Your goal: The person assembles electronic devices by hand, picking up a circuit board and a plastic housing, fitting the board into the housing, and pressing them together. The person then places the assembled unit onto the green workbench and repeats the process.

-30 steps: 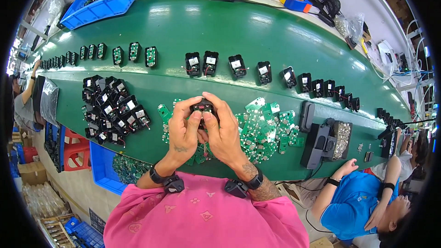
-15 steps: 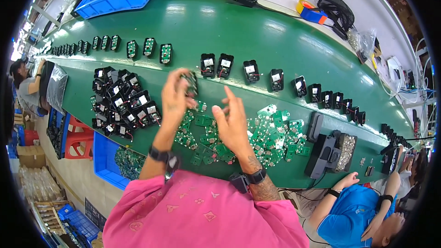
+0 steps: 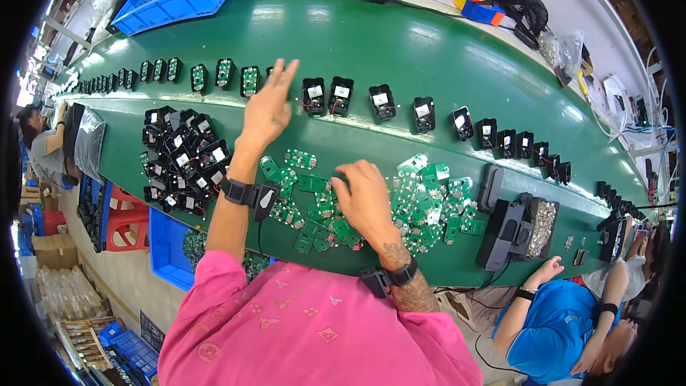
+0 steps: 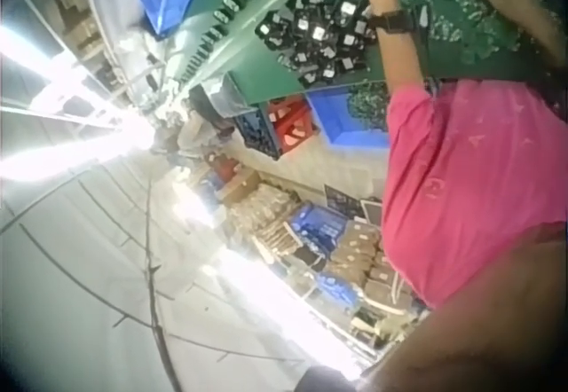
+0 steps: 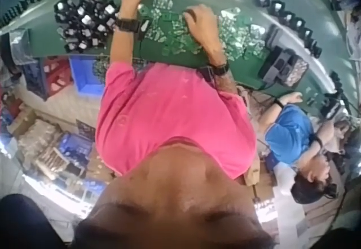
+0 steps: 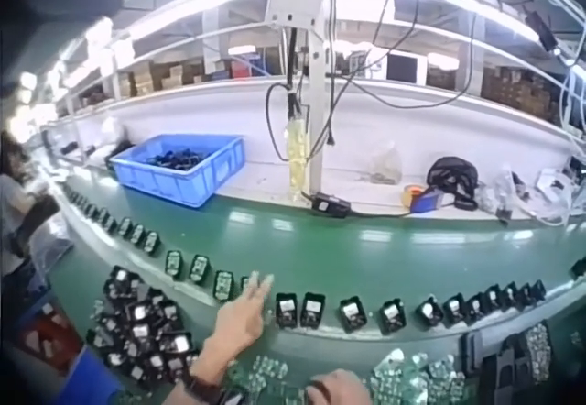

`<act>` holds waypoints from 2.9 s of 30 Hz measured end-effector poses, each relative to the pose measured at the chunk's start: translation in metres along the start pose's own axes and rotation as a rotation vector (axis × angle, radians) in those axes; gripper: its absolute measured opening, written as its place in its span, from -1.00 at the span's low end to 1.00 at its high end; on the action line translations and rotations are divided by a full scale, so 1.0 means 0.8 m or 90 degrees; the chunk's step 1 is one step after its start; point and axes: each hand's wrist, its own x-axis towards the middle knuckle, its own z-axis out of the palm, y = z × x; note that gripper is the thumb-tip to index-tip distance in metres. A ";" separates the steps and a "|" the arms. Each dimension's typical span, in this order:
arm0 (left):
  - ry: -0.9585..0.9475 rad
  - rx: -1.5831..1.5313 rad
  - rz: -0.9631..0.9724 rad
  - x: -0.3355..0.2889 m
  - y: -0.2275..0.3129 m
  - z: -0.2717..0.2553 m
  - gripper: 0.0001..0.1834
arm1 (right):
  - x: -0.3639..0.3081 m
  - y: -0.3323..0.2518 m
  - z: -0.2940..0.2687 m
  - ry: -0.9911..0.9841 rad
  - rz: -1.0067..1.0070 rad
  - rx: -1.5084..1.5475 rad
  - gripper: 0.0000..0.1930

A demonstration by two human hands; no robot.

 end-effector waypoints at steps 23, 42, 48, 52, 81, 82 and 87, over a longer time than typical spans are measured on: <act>-0.010 -1.023 0.008 -0.114 0.002 0.012 -0.08 | 0.053 0.024 -0.013 -0.105 0.199 0.159 -0.72; 0.034 -0.481 0.131 -0.135 0.093 0.013 -0.56 | 0.024 -0.053 -0.051 -0.016 0.323 0.691 -0.80; -0.022 -0.475 0.170 -0.135 0.085 0.010 -0.45 | 0.013 -0.032 -0.047 -0.099 0.316 0.510 -0.73; -0.089 -0.749 0.070 -0.141 0.095 0.007 -0.19 | 0.010 -0.023 -0.050 -0.041 0.307 0.421 -0.68; -0.179 -0.931 -0.043 -0.152 0.108 0.011 -0.42 | -0.003 -0.032 -0.065 -0.001 0.259 0.359 -0.58; -0.174 -0.958 -0.037 -0.152 0.108 0.011 -0.40 | -0.003 -0.031 -0.065 -0.001 0.259 0.359 -0.58; -0.197 -0.982 -0.033 -0.149 0.100 0.012 -0.32 | -0.007 -0.023 -0.068 -0.066 0.265 0.405 -0.57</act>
